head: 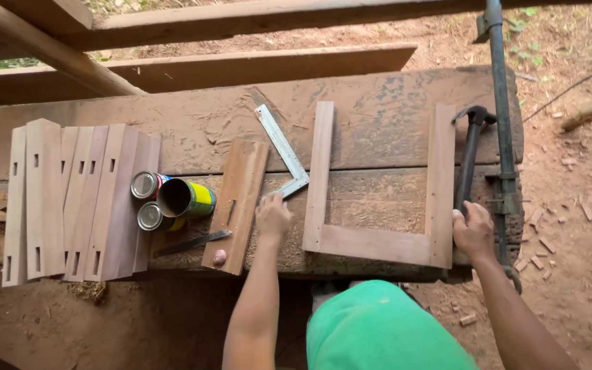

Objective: The person assembles a rectangular wooden frame on a rustic workbench. They position wood pieces together, use a hammer to drive nails at the joints, apply glue from a can to a joint, check alignment with a try square, and secure the frame with a long bar clamp, adjusting the pieces as they work.

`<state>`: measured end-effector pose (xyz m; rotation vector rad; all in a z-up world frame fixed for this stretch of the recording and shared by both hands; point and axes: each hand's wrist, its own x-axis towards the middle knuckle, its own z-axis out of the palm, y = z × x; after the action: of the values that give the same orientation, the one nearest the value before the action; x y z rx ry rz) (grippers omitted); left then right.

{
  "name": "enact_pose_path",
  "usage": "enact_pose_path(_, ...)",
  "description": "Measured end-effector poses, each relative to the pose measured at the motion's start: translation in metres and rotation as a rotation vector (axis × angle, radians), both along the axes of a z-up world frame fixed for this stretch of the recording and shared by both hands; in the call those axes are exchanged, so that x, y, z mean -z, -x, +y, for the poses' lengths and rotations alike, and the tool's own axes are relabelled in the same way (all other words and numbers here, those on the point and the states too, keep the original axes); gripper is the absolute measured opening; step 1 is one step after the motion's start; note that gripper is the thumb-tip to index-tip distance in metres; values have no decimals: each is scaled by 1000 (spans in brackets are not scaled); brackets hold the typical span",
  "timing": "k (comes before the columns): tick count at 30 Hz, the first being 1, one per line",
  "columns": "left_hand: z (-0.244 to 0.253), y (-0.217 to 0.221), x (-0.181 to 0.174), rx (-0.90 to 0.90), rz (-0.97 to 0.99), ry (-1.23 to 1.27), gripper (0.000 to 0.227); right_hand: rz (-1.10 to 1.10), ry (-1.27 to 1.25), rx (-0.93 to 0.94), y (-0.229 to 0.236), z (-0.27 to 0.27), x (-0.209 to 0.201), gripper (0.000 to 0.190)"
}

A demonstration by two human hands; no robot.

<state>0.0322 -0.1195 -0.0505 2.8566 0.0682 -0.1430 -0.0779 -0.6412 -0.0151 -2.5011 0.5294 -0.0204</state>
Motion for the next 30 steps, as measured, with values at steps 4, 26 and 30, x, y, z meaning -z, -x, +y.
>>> enact_pose_path(4,-2,-30,-23,41,198,-78,65,106,-50,36,42,50,-81,48)
enact_pose_path(26,-78,18,-304,315,-187,309,8,-141,-877,68,82,130,-176,49)
enact_pose_path(30,-153,77,-266,722,4,426,24,-254,-1246,-126,55,142,-223,82)
